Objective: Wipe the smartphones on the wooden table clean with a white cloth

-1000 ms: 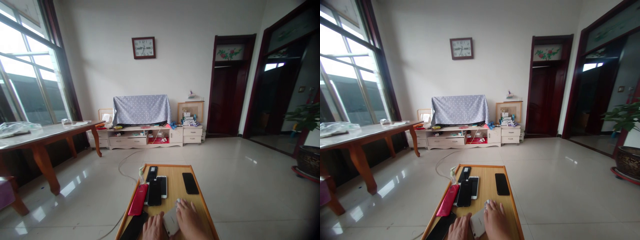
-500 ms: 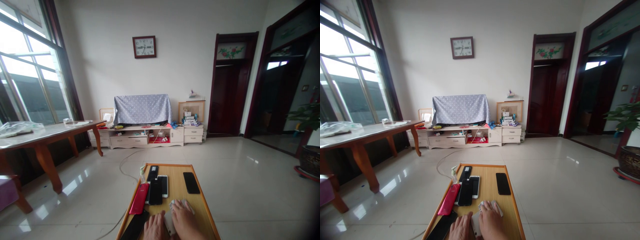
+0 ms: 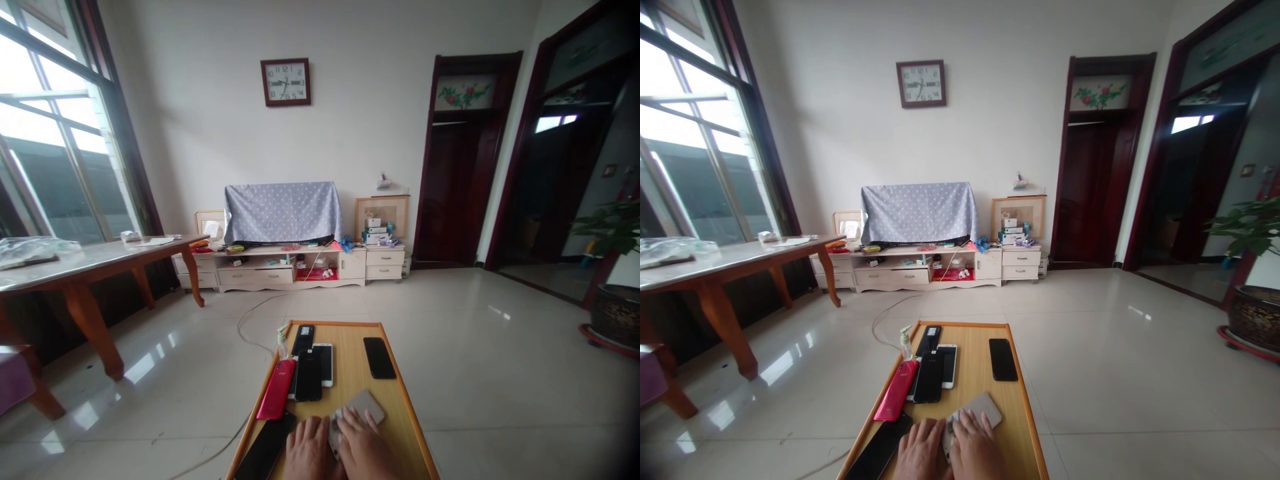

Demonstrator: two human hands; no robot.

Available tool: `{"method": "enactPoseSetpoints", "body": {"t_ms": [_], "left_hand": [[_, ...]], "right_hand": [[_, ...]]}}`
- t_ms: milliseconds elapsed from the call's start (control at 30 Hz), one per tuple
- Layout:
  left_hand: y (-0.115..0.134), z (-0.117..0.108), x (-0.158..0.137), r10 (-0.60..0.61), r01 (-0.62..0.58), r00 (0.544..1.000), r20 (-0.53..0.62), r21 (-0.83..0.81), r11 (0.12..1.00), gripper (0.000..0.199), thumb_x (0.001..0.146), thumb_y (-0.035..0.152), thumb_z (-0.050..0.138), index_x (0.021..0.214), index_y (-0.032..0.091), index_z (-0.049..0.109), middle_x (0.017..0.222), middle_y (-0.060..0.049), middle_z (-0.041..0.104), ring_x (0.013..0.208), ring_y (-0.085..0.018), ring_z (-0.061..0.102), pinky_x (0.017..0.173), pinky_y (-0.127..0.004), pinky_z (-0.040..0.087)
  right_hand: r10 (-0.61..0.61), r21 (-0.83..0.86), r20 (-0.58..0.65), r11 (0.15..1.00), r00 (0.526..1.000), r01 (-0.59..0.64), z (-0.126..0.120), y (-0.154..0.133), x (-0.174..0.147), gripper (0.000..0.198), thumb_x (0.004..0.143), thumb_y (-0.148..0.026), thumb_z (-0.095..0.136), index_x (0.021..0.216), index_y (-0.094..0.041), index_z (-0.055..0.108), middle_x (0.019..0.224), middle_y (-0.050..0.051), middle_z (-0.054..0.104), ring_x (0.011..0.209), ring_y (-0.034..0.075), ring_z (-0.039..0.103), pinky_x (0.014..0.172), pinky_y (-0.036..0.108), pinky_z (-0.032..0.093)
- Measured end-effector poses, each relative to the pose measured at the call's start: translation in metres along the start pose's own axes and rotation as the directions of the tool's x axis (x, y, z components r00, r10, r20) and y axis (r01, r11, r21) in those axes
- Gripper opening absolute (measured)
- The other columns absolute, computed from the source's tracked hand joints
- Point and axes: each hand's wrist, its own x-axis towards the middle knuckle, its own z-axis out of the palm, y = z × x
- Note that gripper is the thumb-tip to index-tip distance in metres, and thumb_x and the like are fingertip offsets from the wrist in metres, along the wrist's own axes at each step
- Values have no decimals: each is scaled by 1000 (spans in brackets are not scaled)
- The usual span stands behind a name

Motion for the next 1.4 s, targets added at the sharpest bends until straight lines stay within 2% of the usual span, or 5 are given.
{"method": "enactPoseSetpoints", "body": {"t_ms": [433,667,900,1167,1400], "left_hand": [[8,-6,-3,-11,11,1000,6,39,999,67,79,54,47,140,28,52,140,-8,55,129,-29,45,109,-42,28],[14,-9,-6,-18,18,1000,-7,70,997,68,75,45,50,141,27,50,142,-7,53,130,-28,45,109,-40,29],[3,0,1,11,-12,1000,20,67,998,68,77,51,49,141,28,50,148,-6,50,132,-28,44,108,-41,31],[8,-6,-1,8,-10,1000,26,85,996,68,75,45,51,141,29,51,146,-5,52,133,-27,44,108,-39,31],[3,-6,6,-3,-10,993,117,110,994,70,76,40,48,145,30,47,149,-4,49,134,-28,43,107,-42,33]], "right_hand": [[-56,-7,-28,998,998,56,4,7,-26,41,101,-37,39,131,-26,66,143,7,56,135,29,50,118,52,32],[140,-29,-206,988,969,-149,-26,37,-27,50,105,-41,27,133,-24,64,144,8,55,139,29,45,119,56,27],[-93,21,-93,995,991,95,20,11,-29,36,99,-36,45,123,-31,70,137,4,61,129,28,56,115,48,39],[99,-11,-225,994,969,-104,-30,23,-31,46,104,-38,30,130,-25,67,141,9,59,136,29,49,118,54,30],[-86,-39,-170,996,982,80,42,10,-16,31,94,-38,52,114,-30,75,130,6,66,121,29,63,108,45,47]]}}
